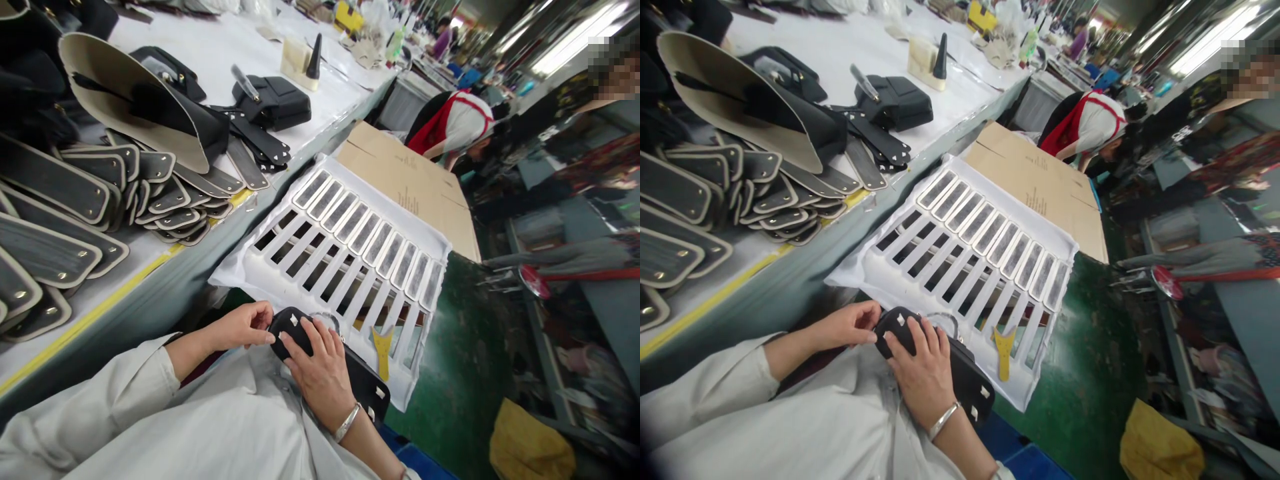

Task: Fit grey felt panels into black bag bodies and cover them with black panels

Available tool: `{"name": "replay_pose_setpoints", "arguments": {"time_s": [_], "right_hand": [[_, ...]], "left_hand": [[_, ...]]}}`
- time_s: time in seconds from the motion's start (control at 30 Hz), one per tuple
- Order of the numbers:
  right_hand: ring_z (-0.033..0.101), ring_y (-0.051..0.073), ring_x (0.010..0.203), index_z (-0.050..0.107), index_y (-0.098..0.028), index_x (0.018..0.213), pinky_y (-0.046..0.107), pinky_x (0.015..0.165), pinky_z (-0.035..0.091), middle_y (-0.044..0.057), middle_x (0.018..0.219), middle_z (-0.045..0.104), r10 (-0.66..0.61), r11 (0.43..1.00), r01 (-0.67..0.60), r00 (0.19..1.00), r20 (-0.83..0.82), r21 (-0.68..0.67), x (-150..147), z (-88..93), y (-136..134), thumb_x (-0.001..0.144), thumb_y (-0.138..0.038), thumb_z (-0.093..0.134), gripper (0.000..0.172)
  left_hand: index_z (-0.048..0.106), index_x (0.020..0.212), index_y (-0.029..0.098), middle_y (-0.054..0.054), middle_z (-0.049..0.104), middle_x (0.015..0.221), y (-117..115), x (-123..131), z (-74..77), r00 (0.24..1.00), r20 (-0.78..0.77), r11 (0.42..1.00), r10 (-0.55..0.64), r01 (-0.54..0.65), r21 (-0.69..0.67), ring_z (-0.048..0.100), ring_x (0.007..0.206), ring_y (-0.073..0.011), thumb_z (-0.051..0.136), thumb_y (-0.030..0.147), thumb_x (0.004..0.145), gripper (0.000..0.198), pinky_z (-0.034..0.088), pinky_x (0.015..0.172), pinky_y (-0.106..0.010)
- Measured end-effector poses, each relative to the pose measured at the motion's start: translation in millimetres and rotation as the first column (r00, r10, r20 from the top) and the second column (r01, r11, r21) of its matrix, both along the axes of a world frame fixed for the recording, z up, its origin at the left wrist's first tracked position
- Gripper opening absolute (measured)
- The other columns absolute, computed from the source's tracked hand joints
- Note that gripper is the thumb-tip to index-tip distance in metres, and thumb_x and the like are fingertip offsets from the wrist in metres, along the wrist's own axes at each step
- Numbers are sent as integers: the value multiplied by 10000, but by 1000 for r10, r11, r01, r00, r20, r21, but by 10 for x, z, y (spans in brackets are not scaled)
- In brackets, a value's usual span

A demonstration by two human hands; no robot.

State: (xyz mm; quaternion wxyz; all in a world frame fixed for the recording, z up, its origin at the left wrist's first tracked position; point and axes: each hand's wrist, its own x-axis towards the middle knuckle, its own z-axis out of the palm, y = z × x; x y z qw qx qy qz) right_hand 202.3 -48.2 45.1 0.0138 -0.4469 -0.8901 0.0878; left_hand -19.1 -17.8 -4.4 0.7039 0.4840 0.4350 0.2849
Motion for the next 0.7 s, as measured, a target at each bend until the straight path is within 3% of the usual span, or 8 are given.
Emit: {"name": "replay_pose_setpoints", "arguments": {"time_s": [0.17, 0.37, 0.5, 0.6, 0.7], "right_hand": [[304, 301, 1324, 470, -412, 1314, 548, 1033, 297, 45, 1435, 378, 2, 1000, -2, 1000, 18, 3, -12, -14, 4, 898, -365, 505, 421], [317, 307, 1308, 481, -405, 1309, 544, 1033, 304, 49, 1416, 396, 0, 1000, 0, 1000, 17, 14, -32, -7, 24, 880, -352, 536, 436], [343, 293, 1284, 484, -429, 1296, 539, 1025, 319, 33, 1401, 409, -16, 1000, 16, 1000, 21, -14, -38, 39, 43, 886, -377, 521, 415], [346, 276, 1276, 471, -453, 1296, 526, 1033, 320, 13, 1401, 403, -26, 999, 27, 999, 22, -31, -30, 57, 51, 886, -402, 514, 415], [333, 265, 1280, 485, -467, 1275, 516, 1049, 305, -5, 1398, 396, -43, 998, 44, 999, 7, -41, -23, 54, 60, 880, -417, 519, 400]], "left_hand": [[358, 749, 219, 115, 467, 489, -105, 111, -11, 992, 23, 989, 127, -124, -84, 492, 419, -98, 677, 329, 695, 342, 435, 410, -211], [343, 760, 223, 111, 490, 527, -147, 171, 20, 981, 56, 971, 187, -176, -164, 565, 442, -126, 643, 342, 735, 324, 505, 454, -267], [422, 888, 222, 107, 429, 600, -203, 171, -1, 976, 25, 973, 217, -214, -84, 536, 458, -110, 630, 357, 763, 278, 489, 450, -244], [498, 1138, 220, 68, 436, 678, -191, 170, -14, 968, -71, 970, 242, -239, 45, 489, 532, -105, 635, 370, 771, 420, 456, 457, -211], [543, 1221, 196, 46, 427, 684, -135, 185, -17, 971, -103, 976, 217, -215, 37, 456, 542, -112, 618, 403, 775, 497, 428, 435, -204]]}}
